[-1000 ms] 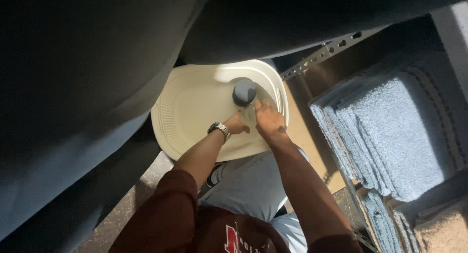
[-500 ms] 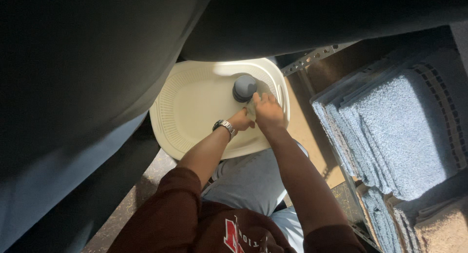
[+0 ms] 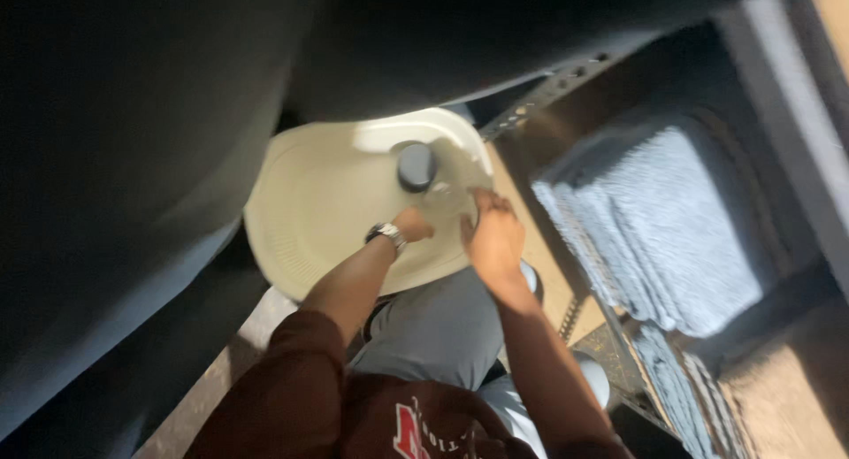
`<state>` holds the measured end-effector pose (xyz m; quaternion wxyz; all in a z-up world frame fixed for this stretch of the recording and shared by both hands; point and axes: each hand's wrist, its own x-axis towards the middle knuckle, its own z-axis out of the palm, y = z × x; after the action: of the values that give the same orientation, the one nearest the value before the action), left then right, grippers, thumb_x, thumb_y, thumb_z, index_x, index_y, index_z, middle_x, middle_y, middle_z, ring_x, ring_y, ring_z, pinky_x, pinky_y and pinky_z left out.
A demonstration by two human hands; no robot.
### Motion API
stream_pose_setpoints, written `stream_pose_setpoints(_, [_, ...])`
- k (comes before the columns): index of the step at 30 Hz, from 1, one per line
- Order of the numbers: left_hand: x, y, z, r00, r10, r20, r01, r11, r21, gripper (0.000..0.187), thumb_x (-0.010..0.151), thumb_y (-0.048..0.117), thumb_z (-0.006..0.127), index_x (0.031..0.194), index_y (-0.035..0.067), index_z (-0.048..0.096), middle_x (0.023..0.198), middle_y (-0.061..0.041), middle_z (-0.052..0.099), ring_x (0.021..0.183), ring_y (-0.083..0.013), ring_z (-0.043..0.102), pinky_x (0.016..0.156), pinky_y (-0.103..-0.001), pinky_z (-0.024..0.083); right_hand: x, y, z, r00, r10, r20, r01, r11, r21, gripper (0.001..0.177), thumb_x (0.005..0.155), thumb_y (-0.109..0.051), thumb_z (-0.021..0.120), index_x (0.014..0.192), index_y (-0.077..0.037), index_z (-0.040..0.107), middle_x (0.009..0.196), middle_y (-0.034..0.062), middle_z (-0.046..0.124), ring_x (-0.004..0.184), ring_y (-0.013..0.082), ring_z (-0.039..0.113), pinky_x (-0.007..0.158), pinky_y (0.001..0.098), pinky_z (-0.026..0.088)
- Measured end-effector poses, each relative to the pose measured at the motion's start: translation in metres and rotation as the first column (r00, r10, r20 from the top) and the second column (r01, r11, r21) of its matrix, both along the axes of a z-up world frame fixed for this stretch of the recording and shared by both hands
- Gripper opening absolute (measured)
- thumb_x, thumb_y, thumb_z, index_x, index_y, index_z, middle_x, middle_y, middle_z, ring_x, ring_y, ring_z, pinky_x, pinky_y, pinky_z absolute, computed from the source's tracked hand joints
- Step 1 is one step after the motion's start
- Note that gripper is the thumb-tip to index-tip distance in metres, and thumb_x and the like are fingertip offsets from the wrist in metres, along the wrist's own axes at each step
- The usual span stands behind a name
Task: The person organizes items from a metal shelf into a white plastic basket. They handle several black circular objects, clear glass jars, and rolls of toilet paper, placing them into the basket one by one.
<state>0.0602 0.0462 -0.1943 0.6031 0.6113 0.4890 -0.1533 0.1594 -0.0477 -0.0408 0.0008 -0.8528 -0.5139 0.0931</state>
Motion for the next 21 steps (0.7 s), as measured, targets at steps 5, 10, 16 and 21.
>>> stream_pose_setpoints(5, [-0.018, 0.007, -0.009, 0.953, -0.279, -0.119, 0.285, 0.958, 0.039, 0.067, 0.090, 0.039, 0.080, 0.142, 0.000, 0.064, 0.144, -0.024, 0.064, 0.137, -0.0417, 0.059, 0.110, -0.058, 0.048, -0.012, -0.064, 0.022, 0.983, -0.133, -0.127, 0.155, 0.971, 0.182, 0.042, 0.094, -0.042, 0.073, 0.121, -0.011, 0.073, 0.105, 0.0155, 0.075, 0.104, 0.0335, 0.074, 0.084, 0.0458, 0.062])
stream_pose_setpoints(10, [-0.042, 0.007, 0.055, 0.852, -0.500, -0.154, 0.520, 0.843, 0.139, 0.059, 0.097, 0.053, 0.068, 0.115, -0.003, 0.078, 0.124, -0.022, 0.075, 0.124, -0.0398, 0.069, 0.105, -0.050, 0.053, -0.004, -0.145, -0.047, 0.853, -0.427, -0.299, 0.434, 0.900, -0.046, 0.102, 0.082, -0.062, 0.079, 0.163, -0.018, 0.034, 0.168, 0.0152, 0.029, 0.154, 0.0436, 0.029, 0.122, 0.0580, 0.035])
stream_pose_setpoints(16, [-0.018, -0.019, 0.163, 0.926, -0.377, -0.010, 0.321, 0.775, 0.544, 0.040, 0.096, 0.048, 0.066, 0.122, 0.019, 0.077, 0.090, -0.003, 0.084, 0.092, -0.0228, 0.080, 0.096, -0.043, 0.055, -0.002, -0.170, -0.057, 0.681, -0.538, -0.497, 0.574, 0.813, -0.093, 0.111, 0.082, -0.069, 0.075, 0.167, -0.020, 0.025, 0.171, 0.0274, 0.017, 0.151, 0.0568, 0.029, 0.125, 0.0652, 0.030])
stream_pose_setpoints(21, [0.036, -0.070, 0.266, 0.691, -0.579, 0.432, -0.296, 0.319, 0.900, 0.012, 0.091, 0.034, 0.076, 0.094, 0.022, 0.076, 0.071, 0.007, 0.075, 0.061, -0.0228, 0.070, 0.054, -0.041, 0.049, -0.006, -0.183, -0.066, 0.692, -0.448, -0.566, 0.576, 0.815, 0.059, 0.079, 0.090, -0.061, 0.063, 0.160, -0.035, 0.036, 0.175, 0.0173, 0.008, 0.153, 0.0599, 0.012, 0.125, 0.0600, 0.017])
